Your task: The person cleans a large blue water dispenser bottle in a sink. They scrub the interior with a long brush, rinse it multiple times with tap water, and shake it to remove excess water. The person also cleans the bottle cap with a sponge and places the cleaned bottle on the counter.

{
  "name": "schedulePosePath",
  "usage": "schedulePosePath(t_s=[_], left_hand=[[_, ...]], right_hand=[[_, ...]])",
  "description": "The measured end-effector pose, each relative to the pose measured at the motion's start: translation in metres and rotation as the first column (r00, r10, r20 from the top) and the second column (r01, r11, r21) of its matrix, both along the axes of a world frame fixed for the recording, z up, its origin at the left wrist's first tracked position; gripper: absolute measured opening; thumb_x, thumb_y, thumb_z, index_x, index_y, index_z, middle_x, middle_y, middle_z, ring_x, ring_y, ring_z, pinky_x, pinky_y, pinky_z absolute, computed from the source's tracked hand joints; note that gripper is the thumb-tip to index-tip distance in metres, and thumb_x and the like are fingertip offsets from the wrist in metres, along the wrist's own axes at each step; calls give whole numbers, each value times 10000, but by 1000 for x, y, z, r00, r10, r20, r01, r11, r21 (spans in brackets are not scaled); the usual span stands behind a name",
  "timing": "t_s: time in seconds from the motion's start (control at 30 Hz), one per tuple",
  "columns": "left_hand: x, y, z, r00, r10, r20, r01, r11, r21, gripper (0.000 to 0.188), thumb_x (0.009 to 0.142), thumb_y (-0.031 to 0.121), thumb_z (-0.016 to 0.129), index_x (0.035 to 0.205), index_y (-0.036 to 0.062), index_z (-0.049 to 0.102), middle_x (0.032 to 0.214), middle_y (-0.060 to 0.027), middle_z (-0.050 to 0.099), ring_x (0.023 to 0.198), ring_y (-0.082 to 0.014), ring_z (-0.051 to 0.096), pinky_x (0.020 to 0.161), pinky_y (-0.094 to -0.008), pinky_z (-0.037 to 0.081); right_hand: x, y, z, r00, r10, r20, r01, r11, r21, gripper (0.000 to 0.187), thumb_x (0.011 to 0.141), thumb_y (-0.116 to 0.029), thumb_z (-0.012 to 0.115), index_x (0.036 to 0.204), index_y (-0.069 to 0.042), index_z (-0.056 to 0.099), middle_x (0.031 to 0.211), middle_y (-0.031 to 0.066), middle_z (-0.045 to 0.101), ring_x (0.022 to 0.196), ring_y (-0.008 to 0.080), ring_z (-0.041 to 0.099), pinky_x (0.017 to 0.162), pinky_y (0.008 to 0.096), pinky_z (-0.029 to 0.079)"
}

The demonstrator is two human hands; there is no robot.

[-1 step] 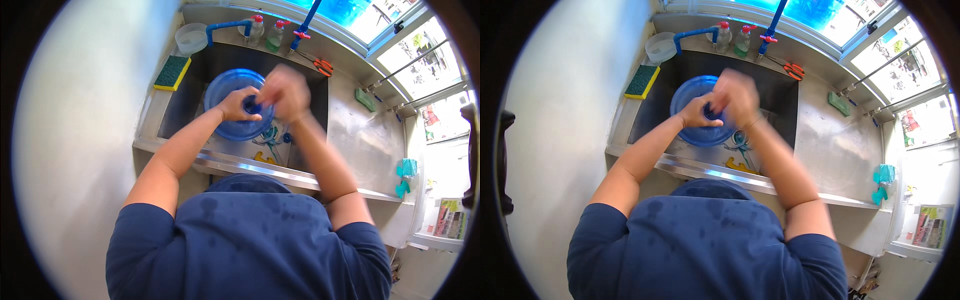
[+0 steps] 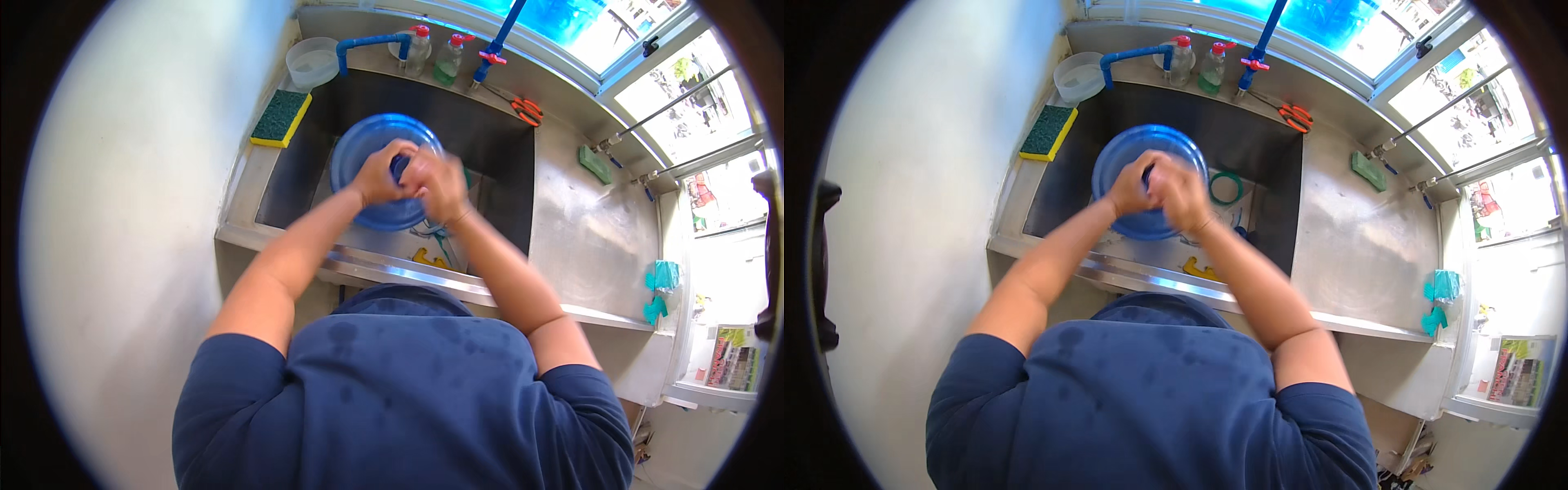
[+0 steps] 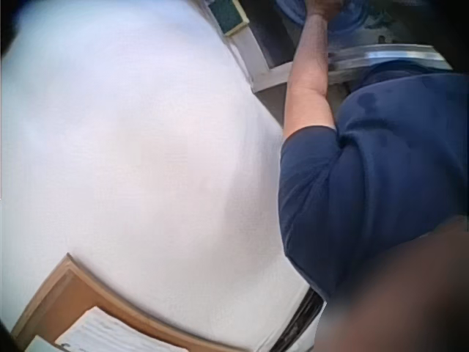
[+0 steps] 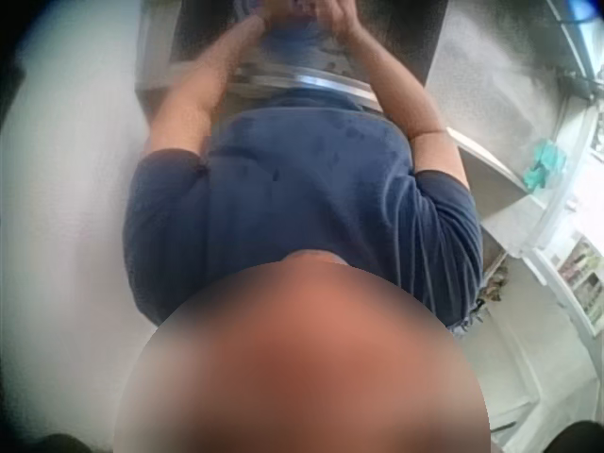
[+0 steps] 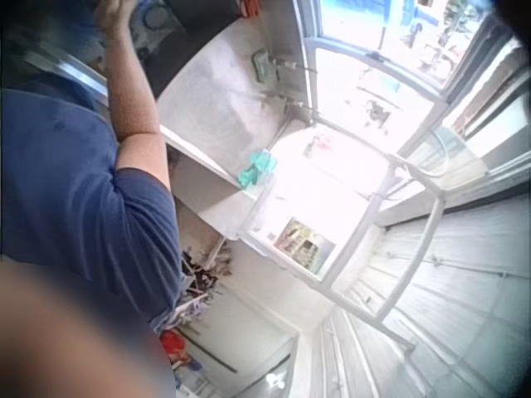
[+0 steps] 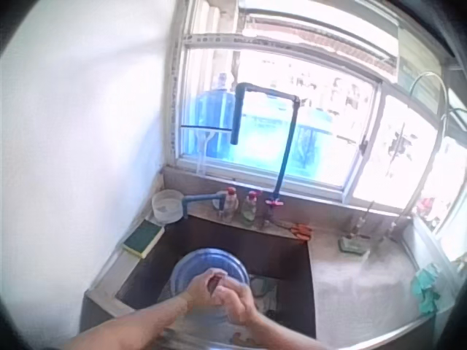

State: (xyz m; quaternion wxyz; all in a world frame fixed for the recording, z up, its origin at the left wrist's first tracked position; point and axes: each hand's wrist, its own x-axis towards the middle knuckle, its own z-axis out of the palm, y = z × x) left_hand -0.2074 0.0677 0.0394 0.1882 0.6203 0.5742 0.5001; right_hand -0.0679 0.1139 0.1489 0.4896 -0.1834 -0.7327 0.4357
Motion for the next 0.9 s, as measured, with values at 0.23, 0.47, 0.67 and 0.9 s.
schedulePosePath(t_s=[0.23,0.47,0.67,0.9], left_hand=[[-22,6,-9,959,-203,-199,197,979,-51,502,694,177,840,1115,96,578,1010,-144,659,955,-316,656,862,-358,521],[-2,2,-12,997,-73,10,73,997,29,544,710,157,821,1182,109,555,1124,-135,646,1043,-312,643,915,-364,509],[-20,8,-15,954,-190,-232,167,979,-115,527,709,154,829,1159,108,559,1055,-151,656,1001,-361,632,899,-397,511],[-8,-9,0,970,-204,-134,206,979,2,566,664,160,851,1152,115,569,1077,-165,641,1079,-355,597,936,-394,487]], right_hand=[[53,73,130,781,587,-214,-620,768,-158,239,914,-209,418,741,-89,532,522,16,433,455,165,426,486,308,404],[-5,-18,-31,992,125,8,-125,988,94,336,901,-174,416,621,-58,561,597,84,543,553,176,539,501,323,395],[57,81,67,826,484,-287,-547,812,-203,375,988,-269,391,662,-126,510,506,22,438,468,168,490,478,323,415],[16,-13,0,983,21,-182,-28,999,-36,443,981,-251,327,616,-52,479,535,91,510,490,170,504,509,328,438]])
